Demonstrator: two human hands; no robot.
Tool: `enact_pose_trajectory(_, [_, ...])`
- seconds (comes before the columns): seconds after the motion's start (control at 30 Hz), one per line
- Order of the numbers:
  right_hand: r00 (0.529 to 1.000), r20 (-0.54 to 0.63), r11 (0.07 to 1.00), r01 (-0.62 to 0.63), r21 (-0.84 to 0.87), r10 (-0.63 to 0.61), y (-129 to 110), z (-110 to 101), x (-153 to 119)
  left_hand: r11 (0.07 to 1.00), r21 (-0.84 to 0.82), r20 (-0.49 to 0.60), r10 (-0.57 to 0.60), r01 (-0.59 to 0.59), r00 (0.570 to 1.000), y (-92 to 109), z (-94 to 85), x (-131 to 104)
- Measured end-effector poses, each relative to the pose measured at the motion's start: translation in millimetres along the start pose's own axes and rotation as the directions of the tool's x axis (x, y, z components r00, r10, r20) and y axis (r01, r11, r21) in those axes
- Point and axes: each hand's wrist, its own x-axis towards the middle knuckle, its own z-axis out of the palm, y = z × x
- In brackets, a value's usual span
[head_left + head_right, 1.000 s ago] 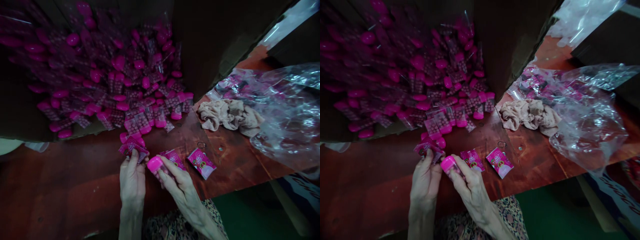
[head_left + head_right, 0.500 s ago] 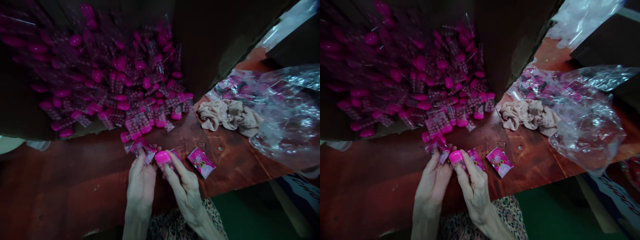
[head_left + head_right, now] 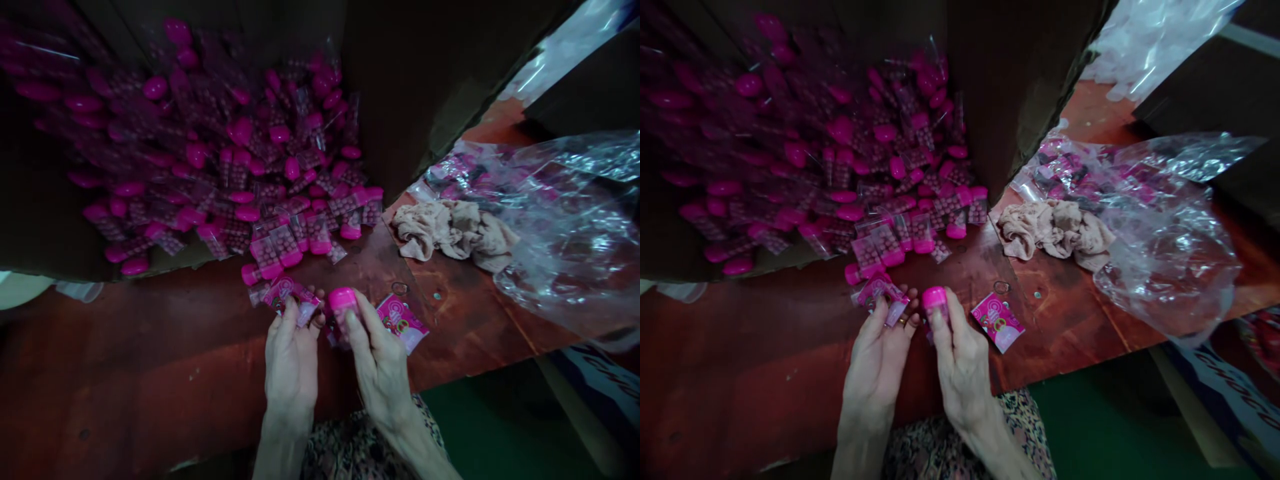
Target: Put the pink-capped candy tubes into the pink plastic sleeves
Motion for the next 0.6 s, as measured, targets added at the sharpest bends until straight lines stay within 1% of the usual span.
enact_pose_trajectory(0.07, [0.996,0.085,0.964,0.019,-0.263,0.003,1,-2,9,0.999,0.021,-0.017,0.036,-0.036,0.999,1,-0.9,1])
enact_pose_trajectory(0.13, [0.984,0.175,0.868,0.067,-0.493,0.024,0,-5,13,0.998,0.033,-0.028,0.056,-0.055,0.998,2,-1.4,1])
enact_pose_trajectory(0.2, [0.98,0.197,0.769,0.113,-0.63,0.017,-3,-9,13,0.998,0.04,-0.033,0.055,-0.054,0.998,2,-1.4,1])
enact_pose_trajectory(0.23, [0.983,0.186,0.739,0.129,-0.661,-0.005,-5,-12,11,0.998,0.044,-0.042,0.048,-0.046,0.998,2,-1.3,0])
enact_pose_trajectory(0.27, [0.987,0.154,0.728,0.135,-0.672,-0.04,-7,-16,10,0.998,0.048,-0.053,0.04,-0.038,0.998,1,-1.1,0])
enact_pose_trajectory(0.3, [0.99,0.103,0.743,0.138,-0.655,-0.093,-10,-19,8,0.998,0.051,-0.065,0.031,-0.028,0.997,1,-0.8,0])
enact_pose_trajectory(0.33, [0.987,0.044,0.785,0.148,-0.602,-0.152,-12,-22,7,0.999,0.051,-0.073,0.018,-0.015,0.997,1,-0.5,0])
enact_pose_trajectory(0.4, [0.967,-0.053,0.897,0.208,-0.389,-0.247,-16,-26,5,0.999,0.043,-0.065,-0.022,0.025,0.998,1,0.5,-1])
enact_pose_trajectory(0.43, [0.96,-0.075,0.936,0.243,-0.255,-0.27,-18,-27,5,0.998,0.039,-0.047,-0.05,0.052,0.998,0,1.2,-2])
enact_pose_trajectory(0.5, [0.96,-0.068,0.962,0.27,-0.03,-0.271,-20,-23,5,0.994,0.031,-0.016,-0.102,0.102,0.995,-3,3.0,-5])
enact_pose_trajectory(0.6, [0.973,-0.092,0.965,0.223,0.134,-0.212,-19,-15,4,0.991,0.026,0.049,-0.134,0.132,0.99,-8,6.0,-10])
